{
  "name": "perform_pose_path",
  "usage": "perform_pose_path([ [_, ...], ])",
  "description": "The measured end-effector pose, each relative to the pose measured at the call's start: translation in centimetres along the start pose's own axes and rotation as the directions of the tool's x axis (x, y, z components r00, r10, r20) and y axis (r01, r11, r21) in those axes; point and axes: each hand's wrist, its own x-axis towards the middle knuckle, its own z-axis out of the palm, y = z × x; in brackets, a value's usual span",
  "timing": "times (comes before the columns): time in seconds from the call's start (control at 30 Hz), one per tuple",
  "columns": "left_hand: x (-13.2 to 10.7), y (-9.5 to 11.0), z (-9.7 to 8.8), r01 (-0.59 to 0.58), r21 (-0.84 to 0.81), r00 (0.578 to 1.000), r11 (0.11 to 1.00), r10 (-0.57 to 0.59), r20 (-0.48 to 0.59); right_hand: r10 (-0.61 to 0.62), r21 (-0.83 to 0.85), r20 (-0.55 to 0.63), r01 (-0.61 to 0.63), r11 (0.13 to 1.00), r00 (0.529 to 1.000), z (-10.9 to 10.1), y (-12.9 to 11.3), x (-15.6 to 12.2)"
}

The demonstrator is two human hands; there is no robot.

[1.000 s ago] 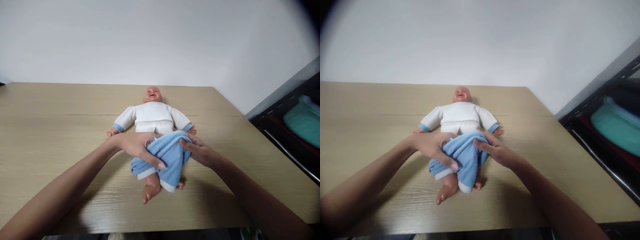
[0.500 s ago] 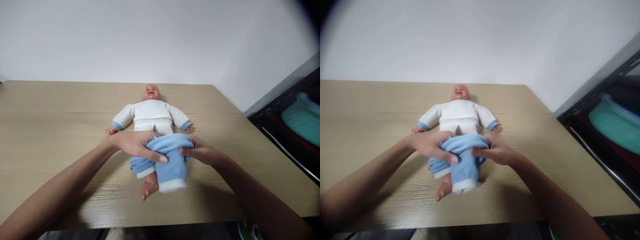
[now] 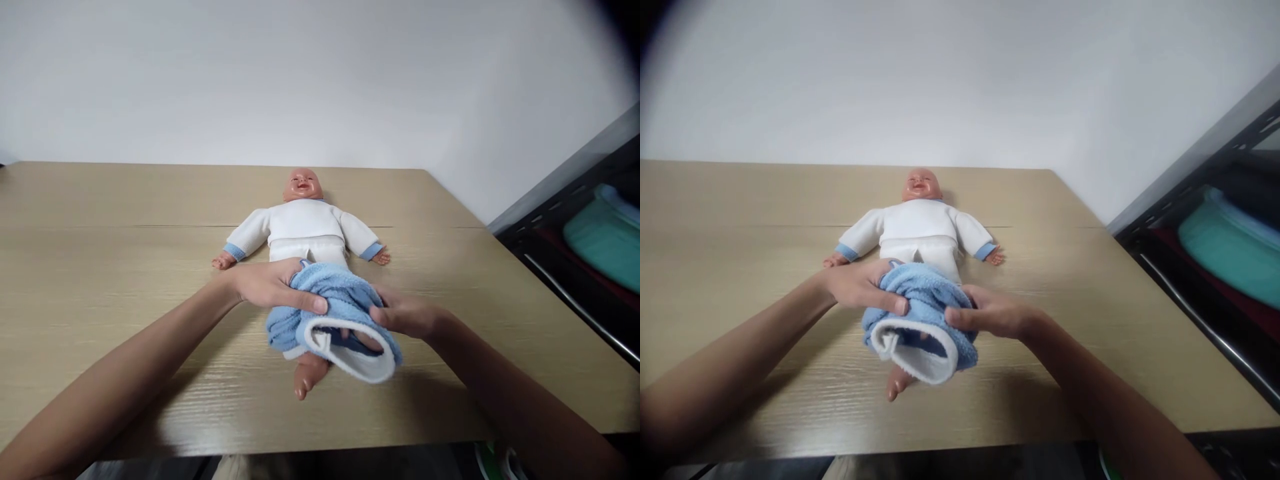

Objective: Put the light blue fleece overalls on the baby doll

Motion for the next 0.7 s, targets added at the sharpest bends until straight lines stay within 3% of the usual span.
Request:
perform_pose_path([
  [0.1, 0.2, 0.0, 0.1, -0.006, -0.114, 0.999, 0.993, 0.010, 0.031, -0.071, 0.045, 0.098, 0.067, 0.997, 0.993, 0.3, 0.5, 0.3],
  [0.23, 0.4, -0.1, 0.0, 0.028, -0.314, 0.963, 0.949, 0.058, 0.263, -0.180, 0.137, 0.027, 0.175, 0.975, 0.983, 1.0, 1.5, 0.8],
  [0.3, 0.4, -0.4, -0.1, 0.015, -0.337, 0.969, 0.941, 0.070, 0.238, -0.202, 0.172, -0.060, 0.209, 0.963, 0.978, 1.1, 1.7, 0.9],
  [0.37, 0.3, -0.7, -0.2, -0.009, -0.336, 0.988, 0.942, 0.059, 0.141, -0.205, 0.176, -0.117, 0.223, 0.959, 0.972, 1.0, 1.4, 0.8],
  [0.47, 0.3, -0.9, -0.3, -0.027, -0.316, 0.993, 0.948, 0.061, 0.098, -0.220, 0.092, -0.050, 0.224, 0.970, 0.974, 0.5, 0.2, 0.5],
  [0.57, 0.4, -0.7, -0.1, -0.044, -0.279, 0.980, 0.959, 0.096, 0.174, -0.129, -0.061, 0.047, 0.132, 0.989, 0.990, 0.6, -1.4, 0.0],
  [0.63, 0.5, -0.6, 0.0, -0.045, -0.259, 0.980, 0.965, 0.093, 0.176, -0.102, -0.157, -0.051, 0.093, 0.983, 0.993, 1.2, -2.1, -0.3],
  [0.7, 0.5, -0.6, 0.2, -0.030, -0.240, 0.993, 0.970, 0.056, 0.104, -0.163, -0.254, -0.261, 0.095, 0.962, 0.951, 2.1, -2.2, -0.4],
])
